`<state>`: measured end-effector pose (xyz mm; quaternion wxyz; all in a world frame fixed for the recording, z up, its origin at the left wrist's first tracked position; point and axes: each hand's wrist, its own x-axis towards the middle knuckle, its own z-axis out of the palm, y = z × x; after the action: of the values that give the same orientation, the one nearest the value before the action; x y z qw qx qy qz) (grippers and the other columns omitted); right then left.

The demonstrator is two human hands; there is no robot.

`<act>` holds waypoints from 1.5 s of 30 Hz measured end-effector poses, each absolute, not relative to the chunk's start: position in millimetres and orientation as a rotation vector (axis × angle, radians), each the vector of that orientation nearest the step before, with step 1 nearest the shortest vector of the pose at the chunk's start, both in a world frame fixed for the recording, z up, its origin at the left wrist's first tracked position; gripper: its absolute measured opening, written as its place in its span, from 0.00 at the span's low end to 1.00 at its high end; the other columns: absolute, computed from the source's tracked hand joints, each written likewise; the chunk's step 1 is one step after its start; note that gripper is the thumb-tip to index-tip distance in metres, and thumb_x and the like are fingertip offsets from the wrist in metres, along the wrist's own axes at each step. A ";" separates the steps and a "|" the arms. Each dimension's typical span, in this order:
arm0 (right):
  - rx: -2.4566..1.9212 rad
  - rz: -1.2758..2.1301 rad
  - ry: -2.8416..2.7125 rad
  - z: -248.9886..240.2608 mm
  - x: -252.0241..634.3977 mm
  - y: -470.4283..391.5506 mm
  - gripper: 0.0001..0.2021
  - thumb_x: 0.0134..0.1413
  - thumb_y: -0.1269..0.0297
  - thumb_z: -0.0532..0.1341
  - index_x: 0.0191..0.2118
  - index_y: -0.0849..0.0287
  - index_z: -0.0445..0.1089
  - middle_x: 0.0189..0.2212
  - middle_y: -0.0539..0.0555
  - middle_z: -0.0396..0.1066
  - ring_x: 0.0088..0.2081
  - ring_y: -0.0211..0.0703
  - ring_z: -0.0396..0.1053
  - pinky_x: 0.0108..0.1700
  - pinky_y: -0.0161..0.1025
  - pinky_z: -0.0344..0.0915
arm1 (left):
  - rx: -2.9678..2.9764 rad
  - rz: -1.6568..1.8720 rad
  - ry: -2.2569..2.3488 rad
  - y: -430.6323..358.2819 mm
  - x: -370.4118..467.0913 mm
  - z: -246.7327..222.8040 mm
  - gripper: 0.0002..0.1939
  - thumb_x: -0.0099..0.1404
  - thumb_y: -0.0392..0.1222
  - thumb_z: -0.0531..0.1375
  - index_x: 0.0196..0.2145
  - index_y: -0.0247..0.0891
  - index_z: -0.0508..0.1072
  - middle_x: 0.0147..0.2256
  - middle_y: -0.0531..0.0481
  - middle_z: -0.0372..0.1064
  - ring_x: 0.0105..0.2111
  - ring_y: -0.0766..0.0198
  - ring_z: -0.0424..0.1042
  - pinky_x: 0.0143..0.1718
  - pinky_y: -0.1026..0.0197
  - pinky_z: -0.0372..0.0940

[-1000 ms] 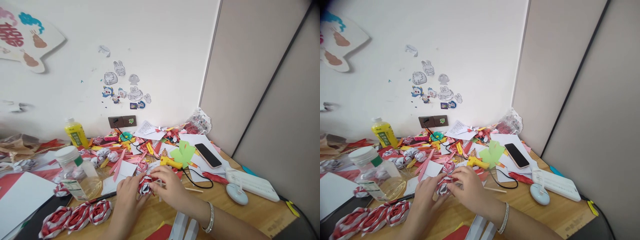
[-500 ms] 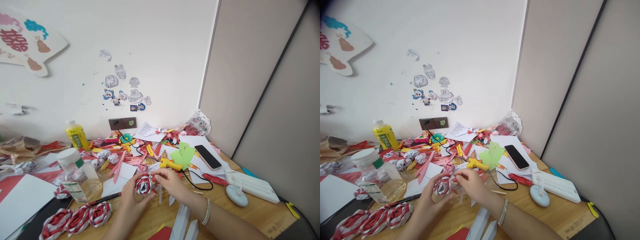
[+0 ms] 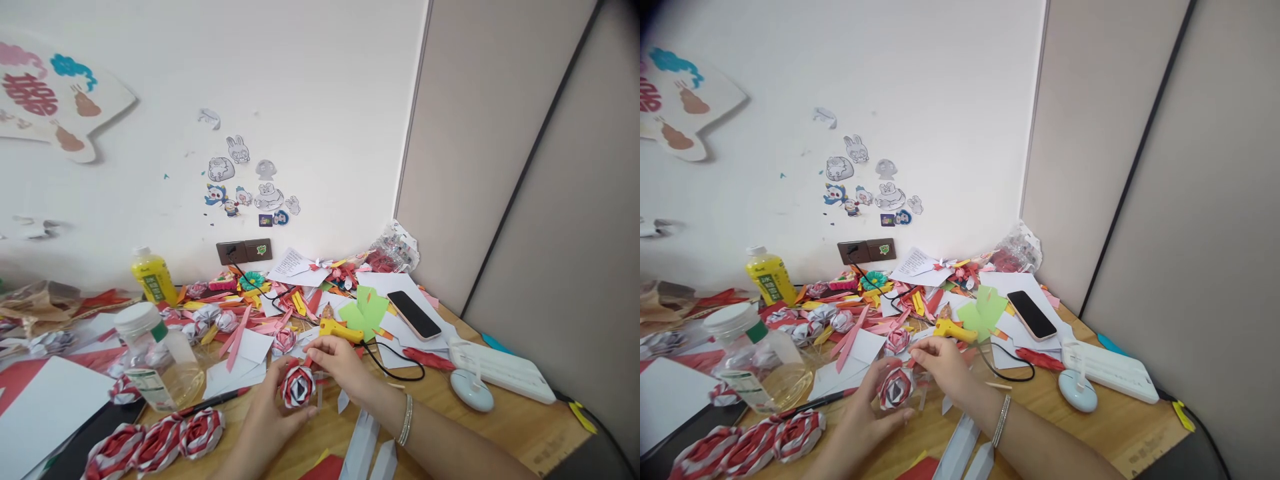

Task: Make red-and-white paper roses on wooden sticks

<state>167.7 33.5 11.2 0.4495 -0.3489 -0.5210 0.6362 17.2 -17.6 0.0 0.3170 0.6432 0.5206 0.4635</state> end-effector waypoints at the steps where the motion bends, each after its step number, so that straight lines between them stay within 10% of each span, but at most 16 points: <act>1: -0.845 1.569 -1.293 10.1 167.1 33.9 0.18 0.39 0.50 0.67 0.30 0.61 0.69 0.24 0.48 0.67 0.28 0.37 0.66 0.32 0.35 0.63 | 1.692 1.203 1.357 -18.7 18.6 1.8 0.30 0.43 0.36 0.66 0.46 0.39 0.63 0.47 0.40 0.69 0.48 0.50 0.69 0.46 0.51 0.65; 15: -0.798 1.606 -1.314 20.1 168.1 31.2 0.19 0.30 0.55 0.71 0.28 0.61 0.69 0.24 0.48 0.68 0.29 0.38 0.67 0.35 0.36 0.63 | 1.669 1.182 1.305 -19.3 21.4 6.0 0.27 0.46 0.39 0.64 0.46 0.37 0.66 0.47 0.40 0.69 0.48 0.50 0.68 0.49 0.50 0.63; 45: -0.974 1.353 -1.687 19.0 175.2 36.4 0.06 0.43 0.67 0.64 0.28 0.60 0.68 0.22 0.46 0.63 0.25 0.35 0.62 0.27 0.32 0.59 | 1.633 1.092 1.301 -17.7 21.4 14.3 0.22 0.44 0.32 0.60 0.41 0.38 0.68 0.39 0.48 0.73 0.39 0.55 0.72 0.40 0.57 0.67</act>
<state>175.2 36.4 19.0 0.3757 -0.3805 -0.6592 0.5287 21.4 -17.7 14.3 0.3827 0.6402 0.5101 0.4284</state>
